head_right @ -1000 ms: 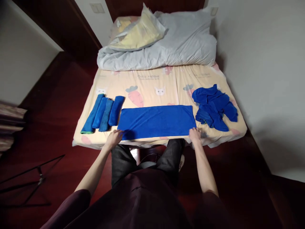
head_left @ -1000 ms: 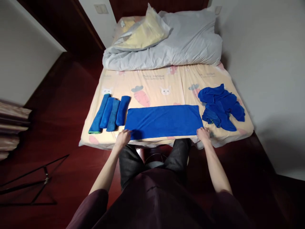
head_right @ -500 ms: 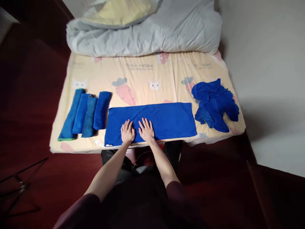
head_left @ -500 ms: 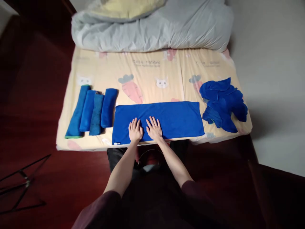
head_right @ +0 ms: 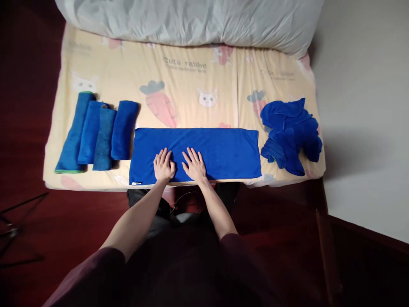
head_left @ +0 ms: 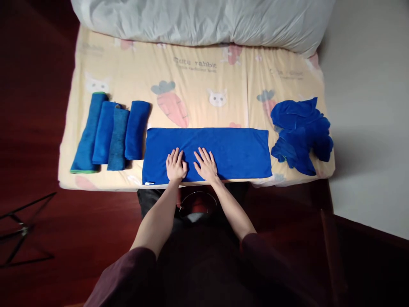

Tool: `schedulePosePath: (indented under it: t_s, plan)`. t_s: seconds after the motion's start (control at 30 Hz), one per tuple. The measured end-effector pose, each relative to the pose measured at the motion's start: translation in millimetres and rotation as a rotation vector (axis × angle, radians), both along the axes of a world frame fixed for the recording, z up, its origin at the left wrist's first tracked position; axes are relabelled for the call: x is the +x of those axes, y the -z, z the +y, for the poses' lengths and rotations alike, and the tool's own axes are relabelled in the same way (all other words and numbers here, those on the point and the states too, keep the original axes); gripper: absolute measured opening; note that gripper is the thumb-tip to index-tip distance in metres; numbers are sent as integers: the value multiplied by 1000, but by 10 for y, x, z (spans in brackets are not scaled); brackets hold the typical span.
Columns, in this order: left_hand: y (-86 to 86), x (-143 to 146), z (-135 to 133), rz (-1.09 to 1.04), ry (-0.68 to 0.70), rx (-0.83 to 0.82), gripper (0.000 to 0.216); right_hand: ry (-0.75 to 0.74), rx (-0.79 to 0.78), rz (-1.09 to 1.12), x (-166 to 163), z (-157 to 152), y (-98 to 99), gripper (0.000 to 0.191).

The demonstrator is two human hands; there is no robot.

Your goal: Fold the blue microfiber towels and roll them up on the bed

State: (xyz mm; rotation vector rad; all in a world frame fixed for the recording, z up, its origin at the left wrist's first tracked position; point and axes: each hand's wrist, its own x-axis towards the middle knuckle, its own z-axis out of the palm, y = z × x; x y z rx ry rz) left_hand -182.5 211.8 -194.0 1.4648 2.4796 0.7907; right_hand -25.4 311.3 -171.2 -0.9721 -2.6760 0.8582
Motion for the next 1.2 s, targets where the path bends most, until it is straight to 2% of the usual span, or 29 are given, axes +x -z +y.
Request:
schedulePosePath:
  t_s: [0.13,0.3,0.5,0.67,0.8,0.97,1.1,1.2]
  plan:
    - [-20,7,7,-2,-8,-3,59,15,15,-4,285,224,-9,59]
    - [-1,10,8,2,-13,15,58,31,37,-7,925,612,26,58]
    - [10,8,8,2,-21,22,58,198,175,-54,1808,1020,88,59]
    - [7,8,8,11,-13,23,59,303,250,-128,2298,1260,103,60]
    - [15,4,9,-3,-23,13,59,310,282,-174,2509,1404,112,60]
    - [25,-9,9,-30,-15,5,59,343,314,-206,2611,1518,147,62]
    - [26,-13,7,-34,-12,-6,59,462,355,-211,2645,1580,209,64]
    - [24,-11,6,-38,-11,2,59,603,325,-230,2714,1685,259,66]
